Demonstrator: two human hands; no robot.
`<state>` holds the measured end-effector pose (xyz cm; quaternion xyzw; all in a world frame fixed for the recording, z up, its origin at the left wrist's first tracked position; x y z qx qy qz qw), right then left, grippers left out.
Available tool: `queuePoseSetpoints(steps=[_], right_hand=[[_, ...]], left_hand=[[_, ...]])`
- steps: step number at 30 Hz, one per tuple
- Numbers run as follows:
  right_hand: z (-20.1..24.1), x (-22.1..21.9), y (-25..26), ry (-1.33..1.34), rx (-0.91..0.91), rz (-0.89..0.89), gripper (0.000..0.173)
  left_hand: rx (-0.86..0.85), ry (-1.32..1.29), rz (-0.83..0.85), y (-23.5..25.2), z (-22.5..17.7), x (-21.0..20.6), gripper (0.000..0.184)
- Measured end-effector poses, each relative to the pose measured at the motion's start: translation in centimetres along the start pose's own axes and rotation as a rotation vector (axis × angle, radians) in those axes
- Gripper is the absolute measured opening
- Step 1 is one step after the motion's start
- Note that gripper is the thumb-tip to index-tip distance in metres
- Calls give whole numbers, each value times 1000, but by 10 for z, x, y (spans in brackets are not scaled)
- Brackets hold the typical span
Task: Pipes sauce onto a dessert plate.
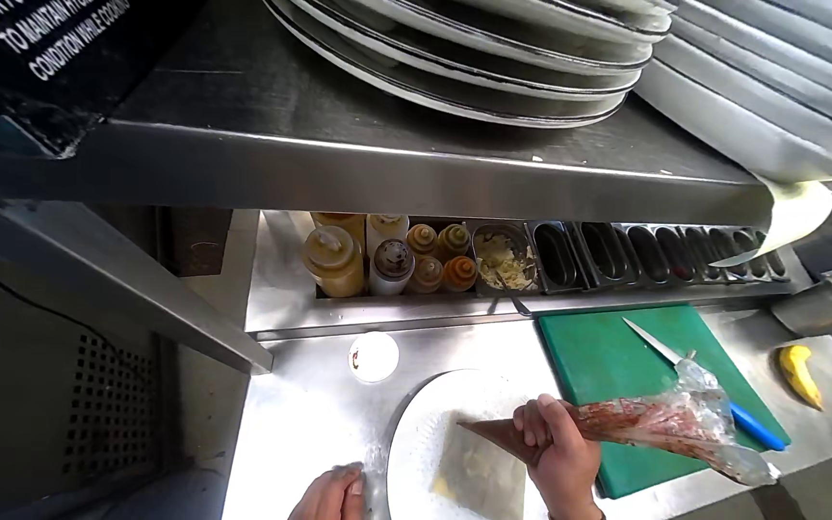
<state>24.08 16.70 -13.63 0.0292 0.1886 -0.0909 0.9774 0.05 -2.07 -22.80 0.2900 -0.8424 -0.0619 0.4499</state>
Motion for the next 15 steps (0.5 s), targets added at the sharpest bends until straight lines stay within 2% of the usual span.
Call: queuePoseSetpoints(steps=[15], right_hand=[[-3, -1, 4, 11, 13, -13, 36]], left_hand=[[-2, -5, -6, 0, 0, 0, 35]])
Point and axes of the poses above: each hand's wrist, its own y-axis towards the middle knuckle, its own x-axis out of the back of the hand, z = x × y, the point moved 4 cm from there along y, towards the middle knuckle, and after that the axes turned 6 degrees about -z, right-handed, at the moved point
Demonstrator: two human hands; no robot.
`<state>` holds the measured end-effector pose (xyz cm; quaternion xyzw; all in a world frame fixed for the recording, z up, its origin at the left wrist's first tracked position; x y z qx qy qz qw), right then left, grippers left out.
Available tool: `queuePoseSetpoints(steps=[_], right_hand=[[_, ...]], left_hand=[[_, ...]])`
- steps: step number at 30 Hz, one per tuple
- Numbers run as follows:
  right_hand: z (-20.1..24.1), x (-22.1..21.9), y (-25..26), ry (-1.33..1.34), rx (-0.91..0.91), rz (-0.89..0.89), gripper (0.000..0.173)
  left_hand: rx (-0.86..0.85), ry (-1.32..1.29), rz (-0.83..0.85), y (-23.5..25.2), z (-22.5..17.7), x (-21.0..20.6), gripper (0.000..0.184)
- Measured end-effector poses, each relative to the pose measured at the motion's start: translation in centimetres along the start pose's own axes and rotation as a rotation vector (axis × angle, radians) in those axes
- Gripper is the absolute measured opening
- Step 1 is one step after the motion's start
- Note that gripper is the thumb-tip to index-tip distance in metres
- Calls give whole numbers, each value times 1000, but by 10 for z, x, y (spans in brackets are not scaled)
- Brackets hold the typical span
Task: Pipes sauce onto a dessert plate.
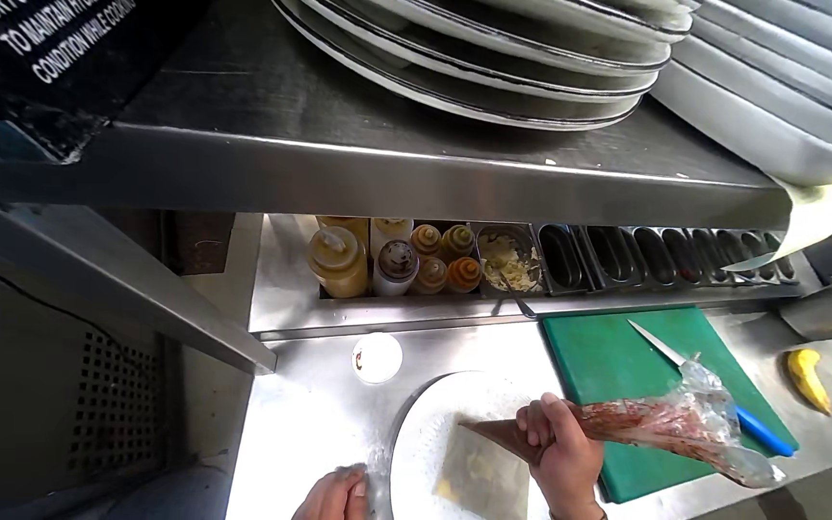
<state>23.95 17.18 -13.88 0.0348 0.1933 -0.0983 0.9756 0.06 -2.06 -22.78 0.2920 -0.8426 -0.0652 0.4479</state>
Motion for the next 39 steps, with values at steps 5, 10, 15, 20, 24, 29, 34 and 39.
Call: queuePoseSetpoints(steps=[5, 10, 15, 20, 24, 29, 34, 39], right_hand=[[0, -1, 1, 0, -2, 1, 37], [-3, -3, 2, -8, -16, -15, 37], [-4, -8, 1, -10, -26, -6, 36], [-7, -5, 4, -58, -15, -28, 36], [-4, -3, 8, -84, -5, -42, 38], [-2, -2, 13, -97, 1, -65, 36], [2, 2, 18, -125, 19, -94, 35], [2, 5, 22, -156, 28, -110, 35]], left_hand=[[0, 4, 1, 1, -1, 1, 35], [1, 7, 2, 1, -1, 0, 35], [4, 24, 8, 2, -1, 0, 35], [-3, 22, 5, 1, 0, 0, 35], [3, 26, 9, 1, -1, 0, 35], [0, 25, 2, 1, -1, 0, 35], [10, 12, 9, 1, -1, 0, 34], [6, 21, 2, 1, -1, 0, 35]])
Point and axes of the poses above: each hand's wrist, its own y-axis towards the middle knuckle, its own x-axis out of the back of the hand, z = x × y, the point moved 4 cm from there along y, towards the middle knuckle, and after that the axes turned 6 degrees about -z, right-handed, at the moved point
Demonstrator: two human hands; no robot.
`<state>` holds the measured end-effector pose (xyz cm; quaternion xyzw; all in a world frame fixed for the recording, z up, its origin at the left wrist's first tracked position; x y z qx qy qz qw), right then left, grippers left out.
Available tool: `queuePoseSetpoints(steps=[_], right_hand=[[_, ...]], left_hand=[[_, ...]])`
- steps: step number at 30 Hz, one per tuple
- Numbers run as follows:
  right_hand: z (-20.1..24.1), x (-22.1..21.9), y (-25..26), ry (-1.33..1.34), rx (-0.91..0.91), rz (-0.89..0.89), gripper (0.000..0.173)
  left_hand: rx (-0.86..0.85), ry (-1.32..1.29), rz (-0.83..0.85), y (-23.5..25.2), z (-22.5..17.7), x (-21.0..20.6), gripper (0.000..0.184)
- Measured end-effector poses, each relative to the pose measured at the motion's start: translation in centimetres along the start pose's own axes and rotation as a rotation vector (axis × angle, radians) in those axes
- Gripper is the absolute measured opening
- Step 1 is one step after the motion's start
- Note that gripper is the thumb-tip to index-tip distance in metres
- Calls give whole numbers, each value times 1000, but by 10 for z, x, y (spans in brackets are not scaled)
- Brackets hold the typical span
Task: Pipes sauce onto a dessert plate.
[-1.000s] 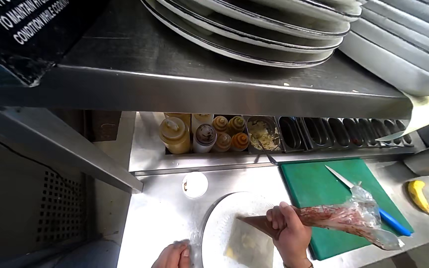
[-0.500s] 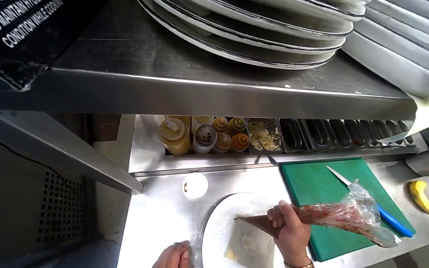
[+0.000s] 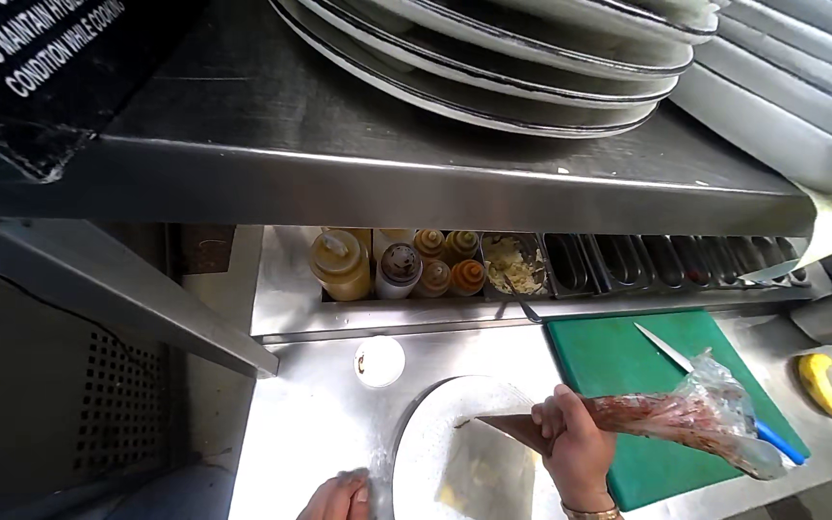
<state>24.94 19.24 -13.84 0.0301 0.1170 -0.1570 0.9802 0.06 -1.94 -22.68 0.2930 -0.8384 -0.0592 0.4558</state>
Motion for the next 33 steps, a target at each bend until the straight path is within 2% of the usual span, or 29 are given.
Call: queuePoseSetpoints(steps=[14, 27, 33], right_hand=[[0, -1, -3, -39, -8, -22, 35], [-8, -21, -36, -18, -58, 114, 37], [0, -7, -15, -38, 8, 38, 36]], left_hand=[[1, 14, 2, 0, -1, 0, 35], [9, -15, 14, 1, -1, 1, 33], [3, -9, -6, 1, -2, 2, 34]])
Point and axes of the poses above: each hand's wrist, its own y-axis towards the middle knuckle, its own x-axis out of the back of the hand, z = x × y, the point moved 4 cm from there along y, towards the middle knuckle, and after that the axes turned 6 degrees about -z, right-handed, at the moved point
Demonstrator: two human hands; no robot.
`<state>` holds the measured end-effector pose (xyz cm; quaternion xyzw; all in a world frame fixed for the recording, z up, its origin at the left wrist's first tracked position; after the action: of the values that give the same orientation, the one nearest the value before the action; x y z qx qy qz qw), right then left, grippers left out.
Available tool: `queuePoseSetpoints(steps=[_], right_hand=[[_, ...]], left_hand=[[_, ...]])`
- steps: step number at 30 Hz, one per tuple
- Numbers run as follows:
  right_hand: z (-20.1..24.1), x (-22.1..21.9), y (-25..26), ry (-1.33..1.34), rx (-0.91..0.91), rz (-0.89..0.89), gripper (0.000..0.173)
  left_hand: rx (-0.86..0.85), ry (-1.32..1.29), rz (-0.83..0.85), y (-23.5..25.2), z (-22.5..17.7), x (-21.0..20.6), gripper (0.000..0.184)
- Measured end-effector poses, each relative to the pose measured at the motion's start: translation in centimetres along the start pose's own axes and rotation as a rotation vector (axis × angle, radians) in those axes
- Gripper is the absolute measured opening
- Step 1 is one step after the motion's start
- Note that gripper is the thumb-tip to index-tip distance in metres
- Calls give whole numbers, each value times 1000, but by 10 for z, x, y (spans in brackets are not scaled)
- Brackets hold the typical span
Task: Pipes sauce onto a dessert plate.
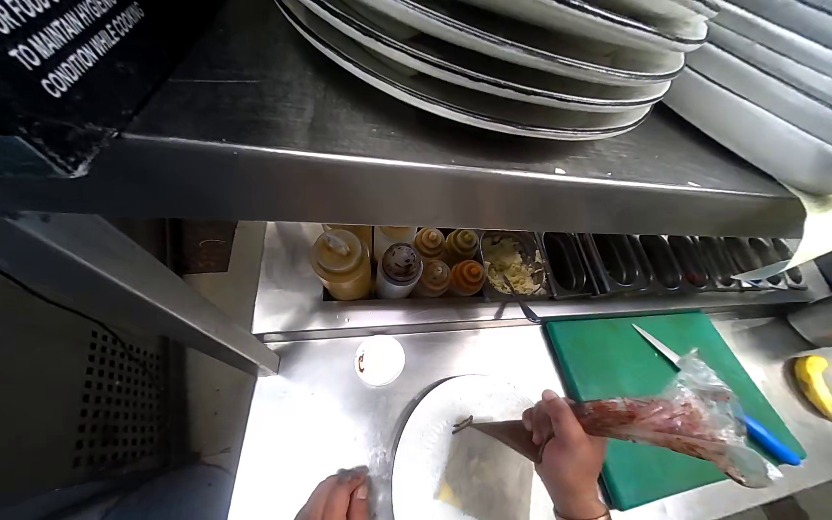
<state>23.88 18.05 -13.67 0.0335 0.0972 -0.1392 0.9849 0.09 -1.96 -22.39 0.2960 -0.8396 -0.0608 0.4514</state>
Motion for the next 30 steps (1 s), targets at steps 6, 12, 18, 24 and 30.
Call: queuePoseSetpoints(steps=[6, 12, 18, 24, 30], right_hand=[[7, 11, 16, -17, 10, -77, 33], [2, -6, -11, -18, -22, 21, 36], [-4, -16, -28, -8, -56, 79, 36], [8, 6, 3, -42, 21, -33, 35], [13, 12, 11, -50, 38, -76, 35]], left_hand=[[5, 9, 2, 0, 0, -2, 34], [-1, 4, 1, -1, 1, -2, 34], [-2, 7, 12, -1, 1, -2, 35], [13, -7, 23, 0, 0, -1, 34], [12, 8, 24, 0, 0, -1, 35]])
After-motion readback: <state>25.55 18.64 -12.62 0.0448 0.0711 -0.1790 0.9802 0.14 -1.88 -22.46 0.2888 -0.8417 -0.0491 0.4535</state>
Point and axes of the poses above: each hand's wrist, its own y-axis towards the middle knuckle, its own x-axis out of the back of the hand, z = x × y, the point moved 4 cm from there along y, towards the middle knuckle, and after that the axes turned 6 degrees about -z, right-handed, at the moved point
